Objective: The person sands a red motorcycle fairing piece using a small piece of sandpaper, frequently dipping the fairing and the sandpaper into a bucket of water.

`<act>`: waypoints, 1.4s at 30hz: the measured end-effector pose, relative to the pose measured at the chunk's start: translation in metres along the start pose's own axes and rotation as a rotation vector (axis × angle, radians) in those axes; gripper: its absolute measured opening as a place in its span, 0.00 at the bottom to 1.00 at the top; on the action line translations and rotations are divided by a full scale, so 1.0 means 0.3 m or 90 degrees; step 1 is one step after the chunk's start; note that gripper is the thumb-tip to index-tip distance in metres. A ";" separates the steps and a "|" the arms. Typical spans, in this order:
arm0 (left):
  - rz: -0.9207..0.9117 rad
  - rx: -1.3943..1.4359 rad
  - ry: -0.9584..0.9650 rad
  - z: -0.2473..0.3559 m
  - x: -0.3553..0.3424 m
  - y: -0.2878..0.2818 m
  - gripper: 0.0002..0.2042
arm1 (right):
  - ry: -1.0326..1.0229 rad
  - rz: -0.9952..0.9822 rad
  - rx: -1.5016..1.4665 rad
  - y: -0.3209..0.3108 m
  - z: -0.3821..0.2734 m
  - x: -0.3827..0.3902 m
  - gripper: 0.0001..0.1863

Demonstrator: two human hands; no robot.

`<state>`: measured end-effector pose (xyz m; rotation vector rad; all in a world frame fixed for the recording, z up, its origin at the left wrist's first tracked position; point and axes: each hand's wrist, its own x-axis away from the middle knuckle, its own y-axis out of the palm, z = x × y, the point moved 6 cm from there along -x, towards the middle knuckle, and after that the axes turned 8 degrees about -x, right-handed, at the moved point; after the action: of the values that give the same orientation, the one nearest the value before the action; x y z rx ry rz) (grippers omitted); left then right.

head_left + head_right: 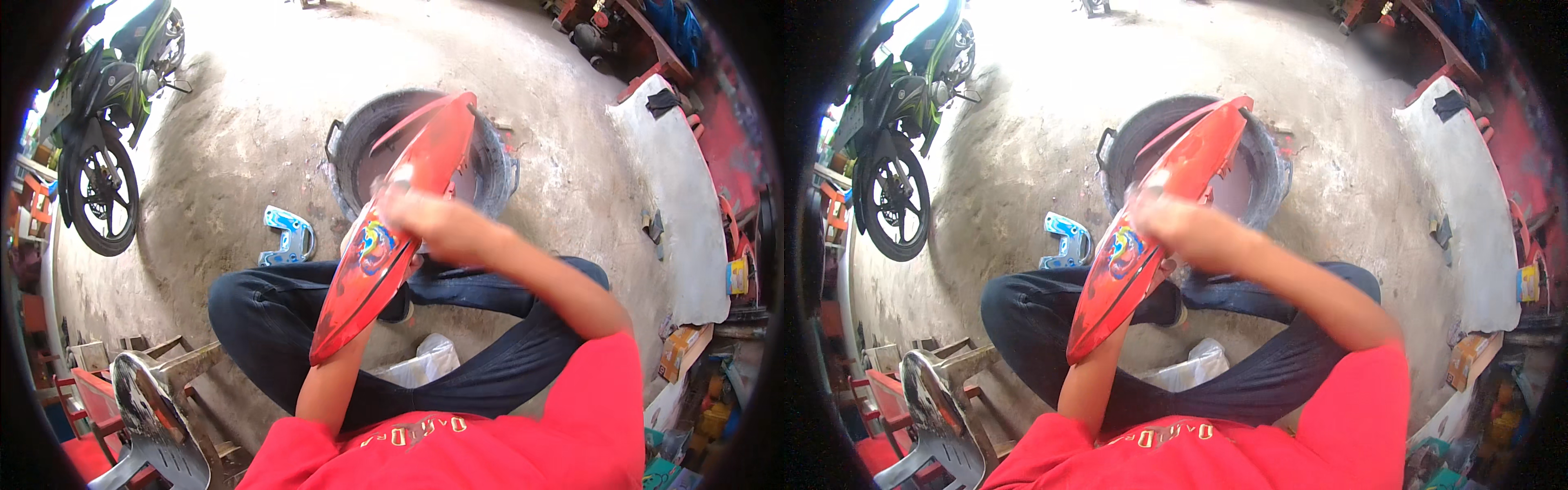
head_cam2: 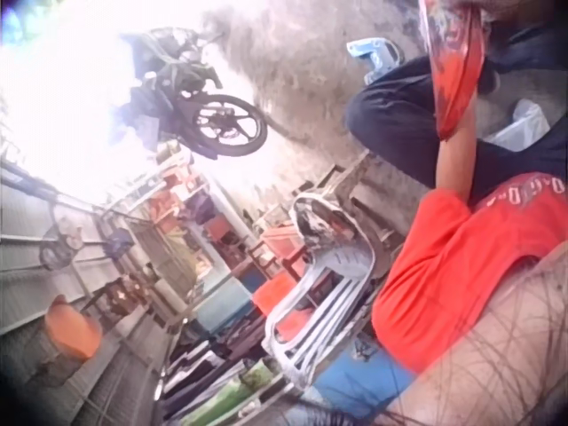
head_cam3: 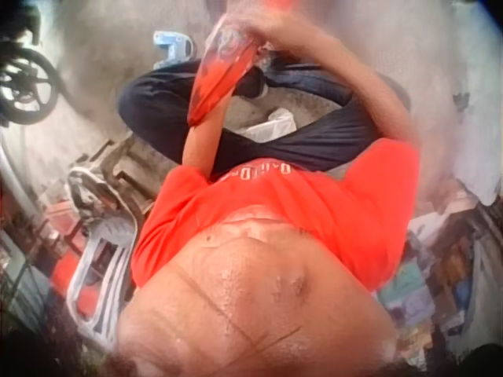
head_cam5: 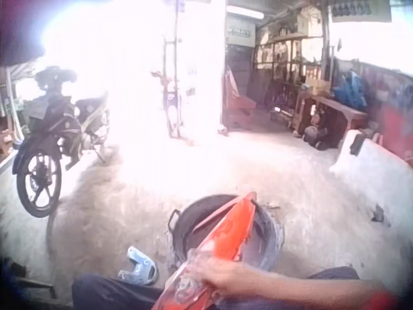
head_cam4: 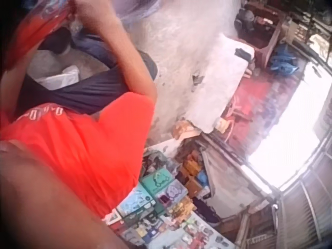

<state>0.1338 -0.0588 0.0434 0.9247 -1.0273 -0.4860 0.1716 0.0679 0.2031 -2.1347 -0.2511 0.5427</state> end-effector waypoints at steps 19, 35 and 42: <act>-0.404 0.276 -0.124 -0.058 0.009 0.069 0.28 | -0.100 -0.031 0.038 0.037 -0.078 0.009 0.30; -0.334 0.241 -0.067 -0.068 0.032 0.084 0.27 | 0.014 0.039 0.059 0.014 -0.031 0.021 0.28; -0.429 0.268 -0.115 -0.097 0.008 0.084 0.29 | 0.092 0.106 0.064 -0.013 0.033 0.028 0.24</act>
<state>0.1591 -0.0346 0.0596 1.6428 -0.9820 -0.9467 0.1745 0.0805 0.1988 -2.0962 0.0352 0.4823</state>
